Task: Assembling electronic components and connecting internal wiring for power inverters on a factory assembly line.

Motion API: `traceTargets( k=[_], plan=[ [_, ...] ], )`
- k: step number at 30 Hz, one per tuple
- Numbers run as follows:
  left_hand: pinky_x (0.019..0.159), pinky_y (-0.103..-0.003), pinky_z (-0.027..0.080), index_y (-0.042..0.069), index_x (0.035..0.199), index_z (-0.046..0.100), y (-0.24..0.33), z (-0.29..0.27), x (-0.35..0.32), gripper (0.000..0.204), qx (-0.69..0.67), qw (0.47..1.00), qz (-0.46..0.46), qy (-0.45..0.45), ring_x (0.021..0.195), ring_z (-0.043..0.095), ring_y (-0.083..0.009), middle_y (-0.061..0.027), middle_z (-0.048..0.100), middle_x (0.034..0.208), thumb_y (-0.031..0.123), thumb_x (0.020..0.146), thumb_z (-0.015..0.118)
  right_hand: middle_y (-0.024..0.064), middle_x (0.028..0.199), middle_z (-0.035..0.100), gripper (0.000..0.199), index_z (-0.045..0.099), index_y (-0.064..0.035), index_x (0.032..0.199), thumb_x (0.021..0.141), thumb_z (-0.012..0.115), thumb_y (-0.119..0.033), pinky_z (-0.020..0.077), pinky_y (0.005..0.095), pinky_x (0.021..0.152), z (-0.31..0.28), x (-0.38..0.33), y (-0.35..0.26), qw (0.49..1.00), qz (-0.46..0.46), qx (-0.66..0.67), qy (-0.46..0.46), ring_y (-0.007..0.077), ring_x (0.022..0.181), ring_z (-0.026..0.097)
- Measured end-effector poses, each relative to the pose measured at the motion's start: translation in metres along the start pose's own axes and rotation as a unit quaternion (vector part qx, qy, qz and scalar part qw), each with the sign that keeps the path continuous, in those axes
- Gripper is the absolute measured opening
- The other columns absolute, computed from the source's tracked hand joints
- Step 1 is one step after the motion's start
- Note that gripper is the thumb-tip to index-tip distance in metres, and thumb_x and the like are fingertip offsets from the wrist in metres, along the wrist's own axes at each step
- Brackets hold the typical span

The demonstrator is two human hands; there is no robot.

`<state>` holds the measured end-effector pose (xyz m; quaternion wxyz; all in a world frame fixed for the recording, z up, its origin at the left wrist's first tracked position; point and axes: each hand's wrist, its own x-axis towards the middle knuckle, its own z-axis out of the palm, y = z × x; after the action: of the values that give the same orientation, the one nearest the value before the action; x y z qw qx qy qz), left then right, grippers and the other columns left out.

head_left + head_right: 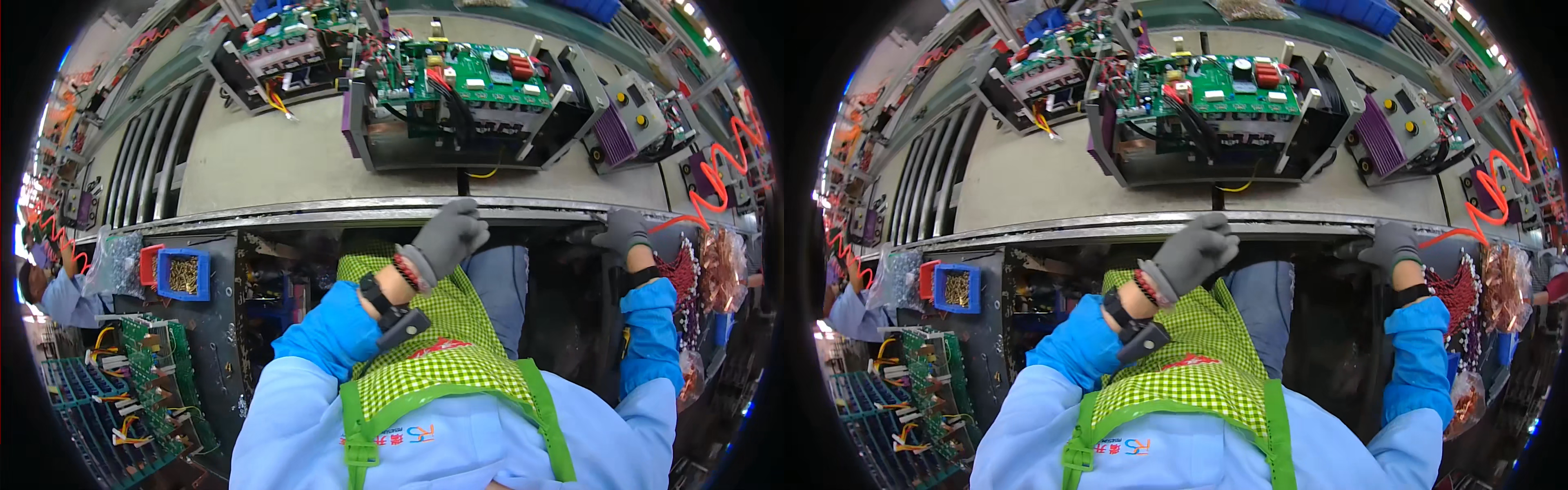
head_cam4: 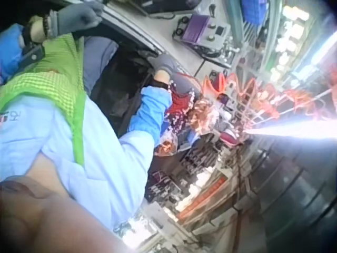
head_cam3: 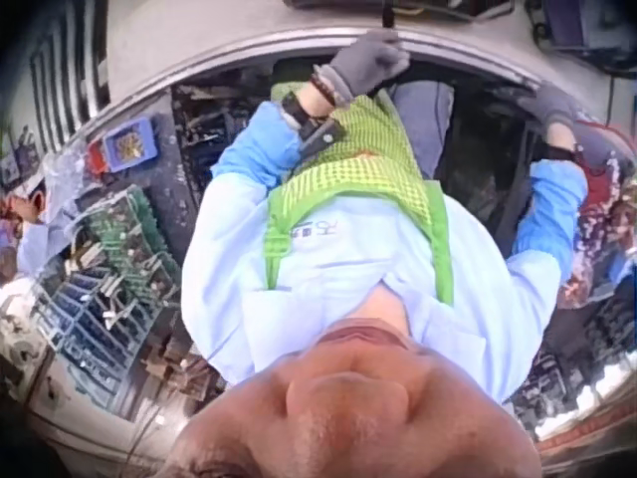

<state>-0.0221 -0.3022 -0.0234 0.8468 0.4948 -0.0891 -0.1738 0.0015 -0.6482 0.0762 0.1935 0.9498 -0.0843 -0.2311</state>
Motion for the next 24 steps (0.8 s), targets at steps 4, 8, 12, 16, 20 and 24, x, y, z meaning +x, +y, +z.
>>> traceTargets(
  k=[4,8,12,16,20,24],
  plan=[
    [0.085,-0.032,0.053,-0.003,0.114,0.058,-0.005,0.029,0.017,0.025,0.122,0.992,-0.004,-0.024,0.1,0.064,-0.0235,-0.0124,0.062,0.109,0.004,0.091,0.059,0.0209,0.111,0.067,0.092,0.068,-0.0013,0.112,0.055,0.073,-0.074,0.0511,0.041,0.089,0.019,0.023,-0.012,0.999,-0.019,-0.026,-0.033,0.0358,0.103,0.065],
    [0.091,-0.034,0.053,-0.005,0.122,0.052,-0.007,0.02,0.017,0.03,-0.056,0.994,-0.086,-0.027,0.106,0.062,-0.0269,-0.0176,0.059,0.114,0.003,0.093,0.049,0.0218,0.1,0.069,0.076,0.071,-0.0022,0.101,0.06,0.075,-0.066,0.0517,0.0412,0.084,-0.021,-0.037,-0.001,0.995,-0.006,0.085,-0.052,0.0383,0.094,0.066],
    [0.067,-0.023,0.052,-0.003,0.123,0.05,0.015,-0.009,0.021,0.035,-0.096,0.984,-0.146,-0.039,0.083,0.06,-0.0164,-0.01,0.06,0.1,0.011,0.091,0.052,0.0182,0.085,0.069,0.053,0.068,-0.0027,0.102,0.061,0.074,-0.037,0.0504,0.0427,0.072,0.008,-0.101,0.089,0.949,-0.182,0.219,0.136,0.0343,0.079,0.066],
    [0.058,-0.018,0.048,-0.002,0.124,0.048,0.036,0.01,0.032,0.035,-0.116,0.978,-0.163,-0.054,0.075,0.055,-0.008,-0.0046,0.057,0.092,0.015,0.094,0.053,0.0105,0.087,0.067,0.049,0.062,-0.0033,0.109,0.065,0.068,-0.024,0.0496,0.0304,0.064,0.022,-0.199,0.084,0.78,-0.048,0.618,0.083,0.0215,0.069,0.064],
    [0.053,-0.016,0.043,0.001,0.119,0.051,0.025,0.042,0.054,0.037,-0.117,0.973,-0.192,-0.045,0.063,0.048,-0.0028,0.0019,0.052,0.08,0.031,0.098,0.056,0.0043,0.083,0.06,0.041,0.054,-0.0028,0.111,0.072,0.063,-0.013,0.0429,0.0245,0.05,0.03,-0.23,0.002,0.525,-0.05,0.845,-0.094,0.0126,0.054,0.054],
    [0.046,-0.015,0.034,0.009,0.099,0.055,0.017,0.055,0.06,0.029,-0.257,0.94,-0.219,-0.052,0.051,0.042,-0.0012,0.007,0.05,0.068,0.037,0.095,0.061,0.0032,0.08,0.053,0.037,0.051,-0.0029,0.111,0.078,0.063,-0.013,0.0367,0.0242,0.042,0.081,-0.219,-0.058,0.44,-0.127,0.868,-0.192,0.0101,0.049,0.047]
  ],
)
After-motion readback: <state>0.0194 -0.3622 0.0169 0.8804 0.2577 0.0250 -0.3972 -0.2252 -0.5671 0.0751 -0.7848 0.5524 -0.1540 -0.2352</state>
